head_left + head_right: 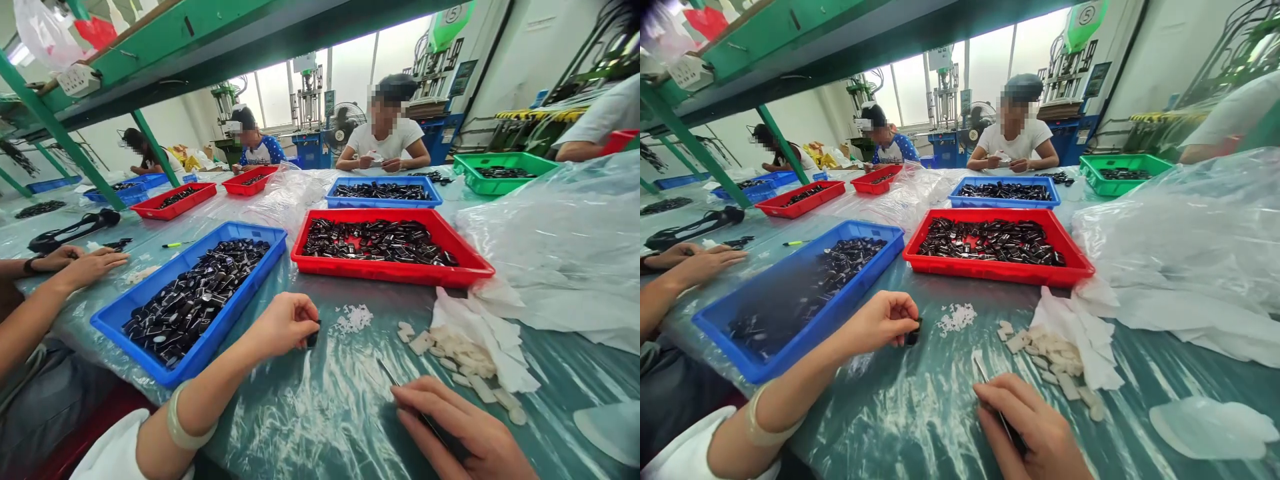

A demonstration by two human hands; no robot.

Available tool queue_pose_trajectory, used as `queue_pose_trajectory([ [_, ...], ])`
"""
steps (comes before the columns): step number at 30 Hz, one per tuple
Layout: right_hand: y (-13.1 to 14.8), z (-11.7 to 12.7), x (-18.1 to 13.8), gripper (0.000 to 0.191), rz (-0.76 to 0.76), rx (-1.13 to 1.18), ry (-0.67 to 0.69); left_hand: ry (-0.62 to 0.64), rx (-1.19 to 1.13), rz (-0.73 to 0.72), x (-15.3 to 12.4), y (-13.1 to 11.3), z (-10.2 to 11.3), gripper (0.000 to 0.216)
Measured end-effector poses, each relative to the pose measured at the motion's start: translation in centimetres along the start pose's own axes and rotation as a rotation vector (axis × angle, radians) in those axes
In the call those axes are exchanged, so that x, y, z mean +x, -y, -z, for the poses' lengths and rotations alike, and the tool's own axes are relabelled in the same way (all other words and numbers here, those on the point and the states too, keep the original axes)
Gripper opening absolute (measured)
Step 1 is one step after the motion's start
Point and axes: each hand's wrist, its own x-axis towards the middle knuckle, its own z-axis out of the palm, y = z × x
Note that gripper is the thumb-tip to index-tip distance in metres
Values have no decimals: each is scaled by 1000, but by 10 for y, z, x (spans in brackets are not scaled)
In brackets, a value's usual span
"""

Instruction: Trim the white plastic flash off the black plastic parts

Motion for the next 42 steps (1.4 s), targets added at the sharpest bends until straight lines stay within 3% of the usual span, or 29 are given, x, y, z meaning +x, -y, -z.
queue_pose_trajectory([
  [3,5,1,2,19,-32,28,3,60,-87,-79,3,-14,-9,11],
  [9,2,0,0,22,-42,76,40,-110,-26,-107,6,-21,-5,16],
  [17,-1,-2,1,24,-36,68,15,71,78,-199,-4,-31,-22,12],
  [24,0,-1,5,24,-53,106,4,143,28,-223,-6,-32,-26,20],
  [28,-2,-1,4,25,-44,98,-5,273,-144,-176,-5,-30,-28,26],
  [31,-2,-1,3,29,-81,79,-1,424,-525,-26,-5,-29,-33,28],
  [34,-1,-1,2,39,-153,77,-2,475,-927,106,-7,-33,-37,32],
  [42,0,-1,2,44,-156,154,9,559,-1092,171,-13,-43,-43,34],
])
